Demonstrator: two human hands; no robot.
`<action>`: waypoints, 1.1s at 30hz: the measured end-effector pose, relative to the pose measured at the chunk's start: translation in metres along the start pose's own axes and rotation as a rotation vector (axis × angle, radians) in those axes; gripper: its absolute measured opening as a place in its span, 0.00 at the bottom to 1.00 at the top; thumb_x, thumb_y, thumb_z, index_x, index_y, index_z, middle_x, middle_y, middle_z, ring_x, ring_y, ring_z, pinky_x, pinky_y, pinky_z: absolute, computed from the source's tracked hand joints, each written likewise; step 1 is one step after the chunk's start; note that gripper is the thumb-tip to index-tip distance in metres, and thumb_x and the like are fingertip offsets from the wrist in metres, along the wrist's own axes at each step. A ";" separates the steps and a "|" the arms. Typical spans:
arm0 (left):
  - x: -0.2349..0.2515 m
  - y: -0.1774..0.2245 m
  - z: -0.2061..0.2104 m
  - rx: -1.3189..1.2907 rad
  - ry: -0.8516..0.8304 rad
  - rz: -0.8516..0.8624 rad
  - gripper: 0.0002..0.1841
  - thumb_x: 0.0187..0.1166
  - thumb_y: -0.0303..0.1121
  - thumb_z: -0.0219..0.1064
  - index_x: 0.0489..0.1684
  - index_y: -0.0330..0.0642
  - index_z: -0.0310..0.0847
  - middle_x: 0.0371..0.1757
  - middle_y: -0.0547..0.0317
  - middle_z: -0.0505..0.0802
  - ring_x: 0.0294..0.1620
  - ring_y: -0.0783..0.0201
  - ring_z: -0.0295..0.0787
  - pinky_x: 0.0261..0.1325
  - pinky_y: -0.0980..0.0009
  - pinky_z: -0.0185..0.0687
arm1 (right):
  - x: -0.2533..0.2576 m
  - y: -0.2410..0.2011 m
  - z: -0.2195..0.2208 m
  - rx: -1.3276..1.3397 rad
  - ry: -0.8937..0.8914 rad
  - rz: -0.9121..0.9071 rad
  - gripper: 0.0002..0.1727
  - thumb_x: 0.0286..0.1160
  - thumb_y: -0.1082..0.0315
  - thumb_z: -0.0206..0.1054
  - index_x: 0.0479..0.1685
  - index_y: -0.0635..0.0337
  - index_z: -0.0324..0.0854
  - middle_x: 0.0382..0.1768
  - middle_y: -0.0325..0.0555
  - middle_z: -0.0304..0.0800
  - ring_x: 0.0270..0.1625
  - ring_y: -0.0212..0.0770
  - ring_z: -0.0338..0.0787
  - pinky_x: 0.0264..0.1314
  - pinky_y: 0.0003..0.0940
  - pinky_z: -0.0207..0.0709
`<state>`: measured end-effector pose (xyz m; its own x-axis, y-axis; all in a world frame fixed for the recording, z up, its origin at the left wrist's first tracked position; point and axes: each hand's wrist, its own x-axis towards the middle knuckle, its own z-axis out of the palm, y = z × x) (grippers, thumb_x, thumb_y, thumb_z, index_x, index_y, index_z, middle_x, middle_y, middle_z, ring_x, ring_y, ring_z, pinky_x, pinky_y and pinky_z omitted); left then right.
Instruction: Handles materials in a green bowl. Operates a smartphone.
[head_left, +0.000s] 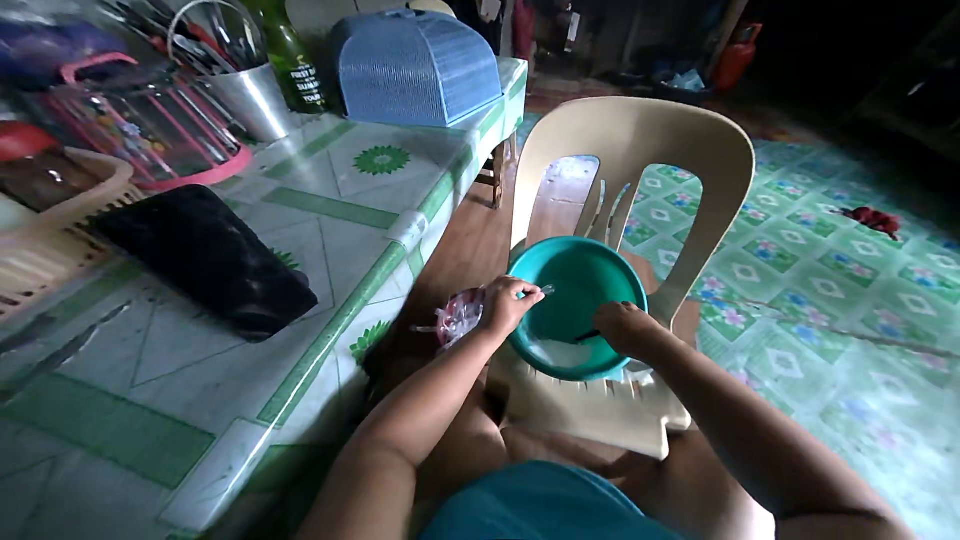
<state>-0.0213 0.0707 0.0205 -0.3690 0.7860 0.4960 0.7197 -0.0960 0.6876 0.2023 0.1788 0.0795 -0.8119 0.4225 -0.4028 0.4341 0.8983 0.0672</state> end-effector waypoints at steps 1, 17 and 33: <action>0.000 0.000 0.000 0.004 -0.003 0.002 0.07 0.72 0.38 0.79 0.35 0.44 0.96 0.42 0.59 0.97 0.58 0.60 0.91 0.72 0.57 0.79 | 0.001 0.000 0.000 -0.003 -0.009 0.002 0.15 0.81 0.78 0.60 0.61 0.67 0.84 0.65 0.63 0.86 0.74 0.65 0.81 0.76 0.65 0.71; -0.002 0.002 0.001 0.048 -0.056 -0.008 0.08 0.74 0.40 0.77 0.37 0.46 0.96 0.44 0.60 0.97 0.61 0.59 0.90 0.77 0.53 0.73 | 0.002 0.001 0.001 0.037 -0.052 0.032 0.18 0.76 0.84 0.60 0.63 0.68 0.83 0.68 0.65 0.83 0.76 0.69 0.78 0.76 0.67 0.71; -0.004 -0.001 0.004 0.099 -0.050 0.009 0.09 0.75 0.41 0.76 0.38 0.48 0.96 0.44 0.63 0.98 0.62 0.61 0.90 0.79 0.54 0.71 | 0.012 0.001 0.006 -0.029 -0.111 0.005 0.14 0.79 0.78 0.62 0.60 0.67 0.85 0.66 0.65 0.83 0.72 0.68 0.81 0.71 0.67 0.75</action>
<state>-0.0184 0.0699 0.0157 -0.3344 0.8152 0.4729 0.7781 -0.0442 0.6266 0.1953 0.1837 0.0690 -0.7610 0.4123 -0.5010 0.4252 0.9001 0.0948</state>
